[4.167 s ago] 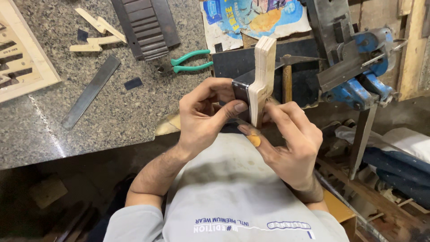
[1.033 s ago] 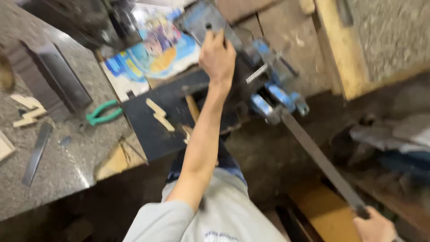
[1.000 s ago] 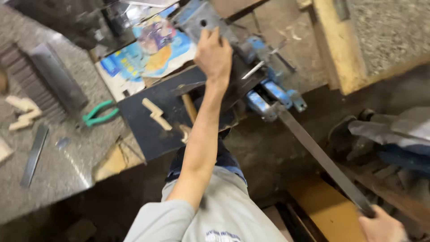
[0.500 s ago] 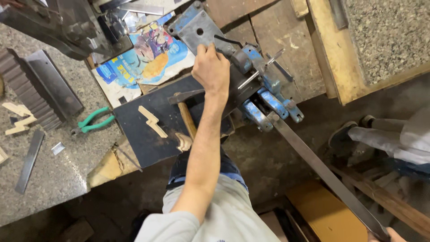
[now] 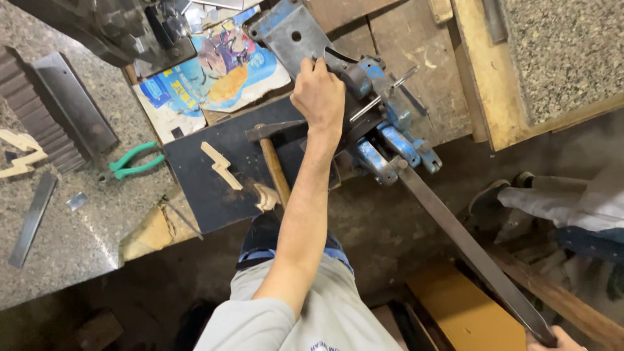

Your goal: The person assembles small wooden pieces by inserting dark rectangular inserts into slots. They use a hammer to tap the inserts into place and a bench vise to hold the wooden pieces steady during the process. The person repeatedly checks the fit of the inserts and adjusts the pieces as needed.

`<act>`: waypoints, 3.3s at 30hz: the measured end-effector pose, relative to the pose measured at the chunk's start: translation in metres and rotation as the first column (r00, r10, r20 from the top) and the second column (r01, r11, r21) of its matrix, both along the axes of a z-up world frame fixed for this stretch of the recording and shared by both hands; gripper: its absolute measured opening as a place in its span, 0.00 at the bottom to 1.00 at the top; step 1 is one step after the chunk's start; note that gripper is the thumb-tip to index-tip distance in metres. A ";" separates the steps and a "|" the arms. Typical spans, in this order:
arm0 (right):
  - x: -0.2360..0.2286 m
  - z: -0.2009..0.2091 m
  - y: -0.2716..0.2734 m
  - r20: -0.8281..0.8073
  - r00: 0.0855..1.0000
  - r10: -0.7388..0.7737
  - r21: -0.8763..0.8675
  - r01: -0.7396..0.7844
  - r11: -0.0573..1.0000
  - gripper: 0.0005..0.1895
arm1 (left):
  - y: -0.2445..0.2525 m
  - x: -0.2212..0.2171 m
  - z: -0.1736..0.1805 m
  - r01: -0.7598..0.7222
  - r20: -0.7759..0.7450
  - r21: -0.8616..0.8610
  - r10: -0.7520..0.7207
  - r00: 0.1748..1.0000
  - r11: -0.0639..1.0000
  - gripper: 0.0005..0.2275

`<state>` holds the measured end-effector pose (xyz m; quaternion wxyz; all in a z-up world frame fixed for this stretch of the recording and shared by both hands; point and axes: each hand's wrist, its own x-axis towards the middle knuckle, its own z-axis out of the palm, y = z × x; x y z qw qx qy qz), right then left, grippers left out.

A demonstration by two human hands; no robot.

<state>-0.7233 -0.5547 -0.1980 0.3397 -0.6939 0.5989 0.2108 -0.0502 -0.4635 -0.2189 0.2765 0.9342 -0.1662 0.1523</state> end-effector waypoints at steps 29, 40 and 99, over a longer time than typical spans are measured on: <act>0.060 -0.094 0.070 -0.252 0.964 0.085 -0.376 -0.179 0.909 0.23 | 0.070 0.074 -0.006 0.611 0.024 0.035 -0.612 0.791 0.791 0.10; 0.052 -0.106 0.081 -0.189 0.972 0.136 -0.440 -0.208 0.873 0.24 | 0.071 0.092 -0.003 0.697 0.056 0.094 -0.703 0.709 0.711 0.11; 0.183 -0.026 0.095 0.198 0.953 0.228 -0.581 -0.073 0.811 0.23 | 0.125 0.072 0.111 0.295 -0.385 -0.781 -0.797 0.465 0.550 0.13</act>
